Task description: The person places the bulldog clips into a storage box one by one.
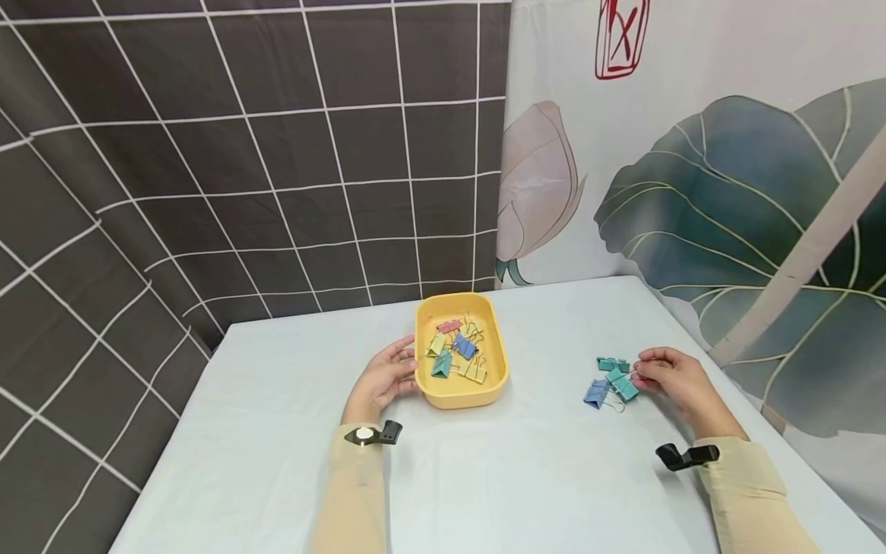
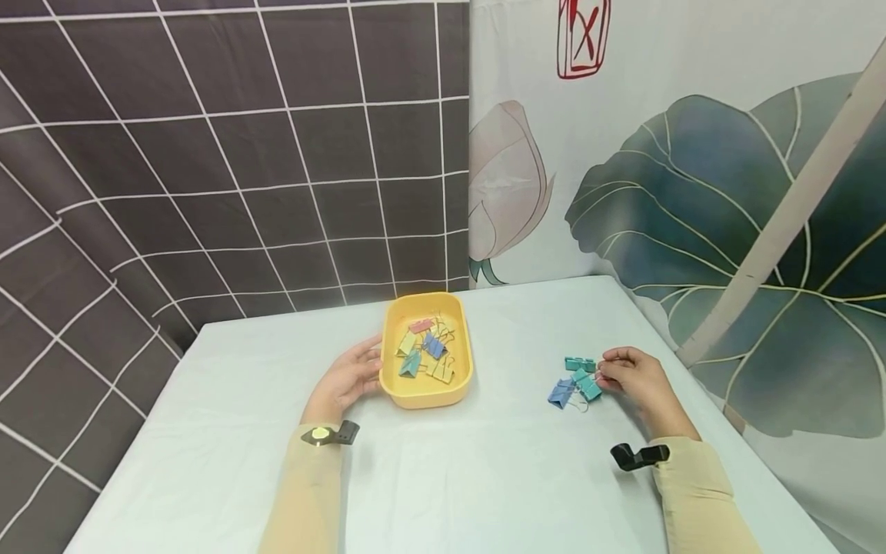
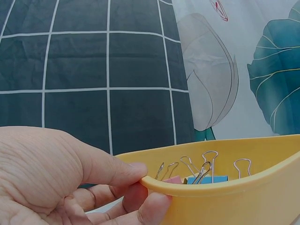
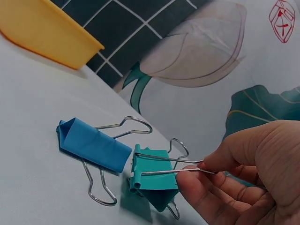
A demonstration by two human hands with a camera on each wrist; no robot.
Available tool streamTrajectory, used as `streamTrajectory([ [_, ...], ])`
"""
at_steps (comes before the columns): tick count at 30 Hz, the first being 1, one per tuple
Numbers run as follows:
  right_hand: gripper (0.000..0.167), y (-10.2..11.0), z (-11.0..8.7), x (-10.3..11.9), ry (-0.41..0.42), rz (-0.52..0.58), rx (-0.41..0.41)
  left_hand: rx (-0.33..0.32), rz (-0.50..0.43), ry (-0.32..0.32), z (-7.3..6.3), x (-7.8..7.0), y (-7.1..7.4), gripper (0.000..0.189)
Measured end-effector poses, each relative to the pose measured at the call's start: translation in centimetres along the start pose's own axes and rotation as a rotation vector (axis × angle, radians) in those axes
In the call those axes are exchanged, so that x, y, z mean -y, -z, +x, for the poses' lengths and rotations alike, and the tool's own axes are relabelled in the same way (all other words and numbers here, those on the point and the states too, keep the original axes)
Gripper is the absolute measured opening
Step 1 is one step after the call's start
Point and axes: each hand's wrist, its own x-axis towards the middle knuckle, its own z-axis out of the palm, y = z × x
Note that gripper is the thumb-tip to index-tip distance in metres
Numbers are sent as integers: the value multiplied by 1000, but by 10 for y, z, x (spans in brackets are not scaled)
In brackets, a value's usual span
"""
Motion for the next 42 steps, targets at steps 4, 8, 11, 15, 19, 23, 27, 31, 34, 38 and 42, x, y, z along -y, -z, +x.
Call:
streamTrajectory([
  [4, 40, 4, -1, 2, 21, 17, -16, 8, -7, 7, -1, -1, -1, 64],
  [8, 37, 8, -2, 4, 48, 14, -36, 7, -4, 12, -2, -2, -2, 64],
  [11, 38, 10, -1, 5, 48, -10, -50, -3, -4, 12, -2, -2, -2, 64],
  [15, 40, 14, -1, 8, 39, -46, -50, -4, 3, 10, -1, -3, -2, 63],
  [19, 38, 19, -2, 10, 44, -18, -34, 6, 13, 5, -1, -2, -1, 64],
  [23, 21, 24, -4, 13, 53, 79, -25, 4, 24, -2, -1, -2, -1, 65],
  [27, 13, 27, -6, 16, 39, 130, -36, 3, 24, -3, -2, -2, -2, 64],
  [31, 20, 25, -6, 23, 28, 117, -58, 4, 17, -3, -1, 0, -2, 64],
  [34, 21, 20, -5, 30, 33, 118, -67, 6, 20, 3, -1, 1, -2, 64],
  [38, 21, 11, 0, 43, 62, 96, -66, 7, 19, 9, -1, 1, -1, 64],
  [42, 21, 1, 5, 55, 103, 132, -59, 7, 15, -1, -1, 0, -1, 64],
])
